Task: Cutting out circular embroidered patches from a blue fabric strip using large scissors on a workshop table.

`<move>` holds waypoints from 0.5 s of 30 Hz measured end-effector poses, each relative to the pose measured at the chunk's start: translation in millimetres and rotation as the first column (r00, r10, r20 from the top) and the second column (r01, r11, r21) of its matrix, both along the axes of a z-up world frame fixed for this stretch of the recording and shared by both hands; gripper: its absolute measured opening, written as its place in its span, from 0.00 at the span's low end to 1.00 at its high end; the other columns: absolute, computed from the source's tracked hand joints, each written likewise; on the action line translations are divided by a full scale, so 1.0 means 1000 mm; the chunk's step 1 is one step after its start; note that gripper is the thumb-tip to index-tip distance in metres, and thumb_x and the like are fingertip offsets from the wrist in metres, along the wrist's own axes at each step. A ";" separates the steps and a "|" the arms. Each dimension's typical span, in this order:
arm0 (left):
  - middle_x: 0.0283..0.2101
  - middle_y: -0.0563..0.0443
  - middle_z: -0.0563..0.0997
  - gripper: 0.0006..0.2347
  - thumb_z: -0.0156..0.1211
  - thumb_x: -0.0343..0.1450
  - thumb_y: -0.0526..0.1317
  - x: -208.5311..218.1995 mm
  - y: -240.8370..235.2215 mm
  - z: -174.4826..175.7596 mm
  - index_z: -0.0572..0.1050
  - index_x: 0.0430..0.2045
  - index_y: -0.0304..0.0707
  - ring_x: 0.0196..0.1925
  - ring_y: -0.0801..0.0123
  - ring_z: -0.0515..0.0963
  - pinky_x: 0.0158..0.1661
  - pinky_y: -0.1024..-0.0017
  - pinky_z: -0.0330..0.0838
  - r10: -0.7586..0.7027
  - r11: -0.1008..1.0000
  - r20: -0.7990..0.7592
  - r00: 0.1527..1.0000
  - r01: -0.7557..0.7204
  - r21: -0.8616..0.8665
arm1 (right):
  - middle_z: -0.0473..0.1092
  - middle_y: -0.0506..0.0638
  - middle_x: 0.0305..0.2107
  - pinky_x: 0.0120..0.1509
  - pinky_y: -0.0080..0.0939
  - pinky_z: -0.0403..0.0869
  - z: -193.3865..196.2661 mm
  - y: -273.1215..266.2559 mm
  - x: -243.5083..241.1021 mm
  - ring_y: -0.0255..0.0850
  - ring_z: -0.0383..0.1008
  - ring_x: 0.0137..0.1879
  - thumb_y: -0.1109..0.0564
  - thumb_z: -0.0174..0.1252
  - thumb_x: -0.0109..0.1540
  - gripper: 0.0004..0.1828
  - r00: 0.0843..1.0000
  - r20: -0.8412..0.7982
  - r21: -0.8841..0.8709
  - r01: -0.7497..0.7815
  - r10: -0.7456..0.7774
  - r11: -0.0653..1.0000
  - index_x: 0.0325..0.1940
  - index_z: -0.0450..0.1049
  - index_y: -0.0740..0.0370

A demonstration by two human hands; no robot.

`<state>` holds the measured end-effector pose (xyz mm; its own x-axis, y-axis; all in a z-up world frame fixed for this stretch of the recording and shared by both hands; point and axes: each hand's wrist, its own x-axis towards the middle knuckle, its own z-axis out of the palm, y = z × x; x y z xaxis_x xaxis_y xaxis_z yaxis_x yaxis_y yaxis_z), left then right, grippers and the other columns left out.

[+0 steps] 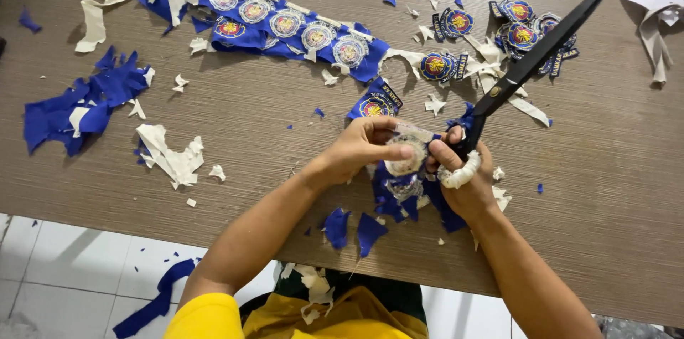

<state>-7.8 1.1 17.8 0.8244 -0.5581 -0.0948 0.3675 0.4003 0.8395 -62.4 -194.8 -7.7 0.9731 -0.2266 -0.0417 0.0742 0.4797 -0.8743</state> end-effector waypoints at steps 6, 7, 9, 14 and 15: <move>0.38 0.48 0.86 0.10 0.71 0.70 0.33 0.007 -0.008 -0.026 0.84 0.44 0.38 0.45 0.77 0.80 0.46 0.73 0.80 0.200 0.963 0.303 0.932 -0.244 0.116 | 0.66 0.60 0.27 0.31 0.49 0.78 0.005 -0.001 -0.003 0.52 0.74 0.28 0.70 0.57 0.63 0.10 1.000 -0.029 0.033 0.011 -0.010 0.999 0.44 0.64 0.65; 0.38 0.48 0.86 0.10 0.71 0.70 0.33 0.007 -0.007 -0.026 0.84 0.44 0.38 0.45 0.77 0.80 0.46 0.73 0.80 0.210 0.961 0.302 0.930 -0.253 0.111 | 0.66 0.60 0.27 0.31 0.49 0.78 0.006 0.001 -0.005 0.52 0.74 0.28 0.70 0.57 0.63 0.10 1.000 -0.029 0.029 0.002 -0.001 1.000 0.44 0.64 0.65; 0.39 0.49 0.86 0.14 0.76 0.64 0.34 0.006 -0.002 -0.025 0.83 0.42 0.39 0.45 0.75 0.80 0.48 0.68 0.79 0.169 0.967 0.340 0.925 -0.222 0.122 | 0.71 0.59 0.29 0.25 0.39 0.74 0.008 0.007 -0.010 0.42 0.73 0.24 0.71 0.64 0.61 0.14 0.998 0.052 -0.181 0.048 -0.039 0.982 0.42 0.66 0.65; 0.36 0.52 0.85 0.12 0.77 0.64 0.36 -0.004 0.004 0.011 0.84 0.39 0.41 0.41 0.77 0.80 0.44 0.72 0.79 0.221 0.952 0.277 0.935 -0.268 0.148 | 0.71 0.56 0.28 0.26 0.34 0.70 0.013 0.006 -0.014 0.35 0.70 0.25 0.70 0.66 0.61 0.12 0.995 0.100 -0.347 0.046 -0.011 0.937 0.40 0.68 0.64; 0.36 0.53 0.84 0.12 0.75 0.65 0.36 -0.006 0.009 0.022 0.84 0.41 0.42 0.41 0.78 0.79 0.44 0.72 0.80 0.260 0.941 0.265 0.929 -0.305 0.148 | 0.70 0.54 0.25 0.27 0.32 0.68 0.015 0.005 -0.016 0.32 0.70 0.26 0.68 0.66 0.62 0.10 0.994 0.111 -0.426 0.038 0.011 0.904 0.39 0.69 0.64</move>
